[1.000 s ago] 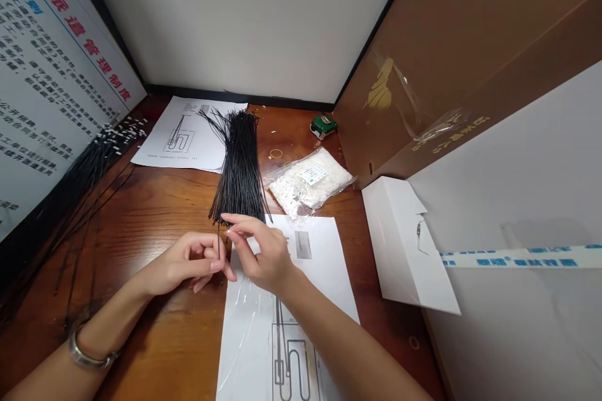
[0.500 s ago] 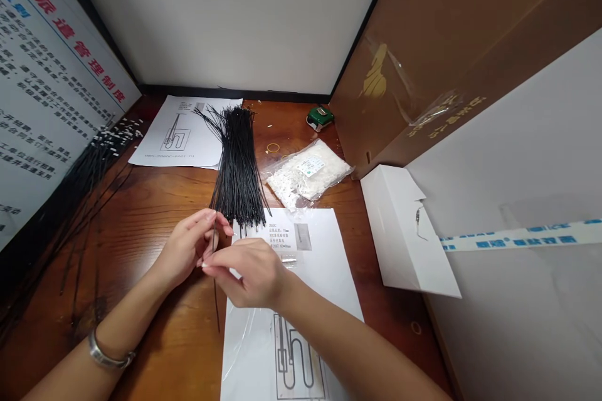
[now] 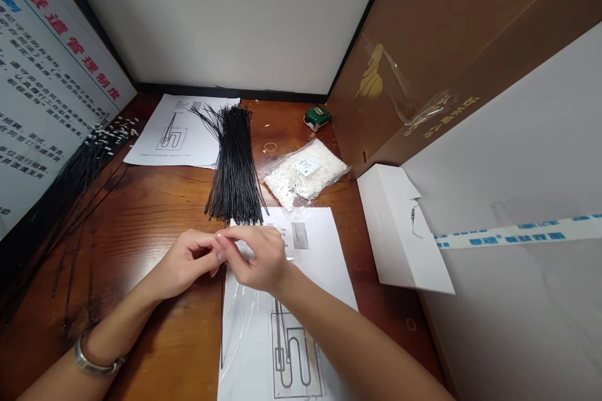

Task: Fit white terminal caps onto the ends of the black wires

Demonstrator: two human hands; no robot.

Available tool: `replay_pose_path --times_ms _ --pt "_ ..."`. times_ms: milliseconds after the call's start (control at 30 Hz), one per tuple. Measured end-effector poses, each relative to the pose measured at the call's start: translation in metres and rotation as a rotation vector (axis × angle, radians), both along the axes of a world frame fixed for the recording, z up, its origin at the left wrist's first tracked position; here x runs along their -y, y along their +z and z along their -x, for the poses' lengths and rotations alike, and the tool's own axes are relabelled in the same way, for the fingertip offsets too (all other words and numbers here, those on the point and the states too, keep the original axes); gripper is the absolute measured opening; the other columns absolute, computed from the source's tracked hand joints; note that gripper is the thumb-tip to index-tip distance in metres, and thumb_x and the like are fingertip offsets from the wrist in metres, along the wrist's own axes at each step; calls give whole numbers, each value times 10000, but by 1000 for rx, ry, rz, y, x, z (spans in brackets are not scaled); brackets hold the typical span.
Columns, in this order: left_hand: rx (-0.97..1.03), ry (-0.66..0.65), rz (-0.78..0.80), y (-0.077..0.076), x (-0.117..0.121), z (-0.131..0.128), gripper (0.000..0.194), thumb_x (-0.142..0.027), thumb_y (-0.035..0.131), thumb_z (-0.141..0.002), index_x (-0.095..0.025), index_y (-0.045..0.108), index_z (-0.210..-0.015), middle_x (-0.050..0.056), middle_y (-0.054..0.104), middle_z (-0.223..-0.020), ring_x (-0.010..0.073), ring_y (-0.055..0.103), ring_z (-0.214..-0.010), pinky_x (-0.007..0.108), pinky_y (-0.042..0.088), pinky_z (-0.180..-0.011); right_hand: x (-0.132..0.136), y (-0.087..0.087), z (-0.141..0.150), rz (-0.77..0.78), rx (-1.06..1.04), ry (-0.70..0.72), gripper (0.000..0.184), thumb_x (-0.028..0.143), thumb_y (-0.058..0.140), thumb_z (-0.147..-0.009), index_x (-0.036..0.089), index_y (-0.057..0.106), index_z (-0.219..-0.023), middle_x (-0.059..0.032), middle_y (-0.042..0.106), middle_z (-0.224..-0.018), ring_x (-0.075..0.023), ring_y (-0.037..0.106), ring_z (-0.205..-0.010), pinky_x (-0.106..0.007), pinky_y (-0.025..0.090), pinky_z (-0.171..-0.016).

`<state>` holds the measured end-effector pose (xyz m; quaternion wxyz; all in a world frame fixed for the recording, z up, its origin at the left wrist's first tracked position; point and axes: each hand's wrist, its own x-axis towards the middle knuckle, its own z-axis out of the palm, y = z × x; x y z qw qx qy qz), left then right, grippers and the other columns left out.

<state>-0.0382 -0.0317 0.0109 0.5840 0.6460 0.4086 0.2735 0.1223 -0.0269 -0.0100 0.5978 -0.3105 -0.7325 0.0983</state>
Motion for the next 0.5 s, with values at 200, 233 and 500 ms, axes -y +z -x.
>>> replay_pose_path --times_ms 200,233,500 --pt "194 297 197 -8 -4 -2 468 -590 458 -863 -150 585 -765 -15 533 -582 66 385 -412 195 257 -390 9 4 1 -48 4 102 258 61 581 -797 230 598 -991 1 743 -718 -137 711 -615 -238 596 -535" --pt "218 336 234 -9 -5 -3 445 -587 486 -850 -155 589 -812 -15 550 -618 61 389 -408 189 250 -379 10 3 2 -56 24 164 251 62 575 -800 219 598 -994 -3 747 -731 -131 716 -637 -229 598 -554" --pt "241 362 294 -8 -6 -2 394 -503 609 -780 -158 524 -609 -48 430 -472 59 340 -407 190 238 -405 7 2 3 -58 41 102 216 56 604 -793 204 613 -949 -24 760 -793 -138 726 -708 -247 594 -601"
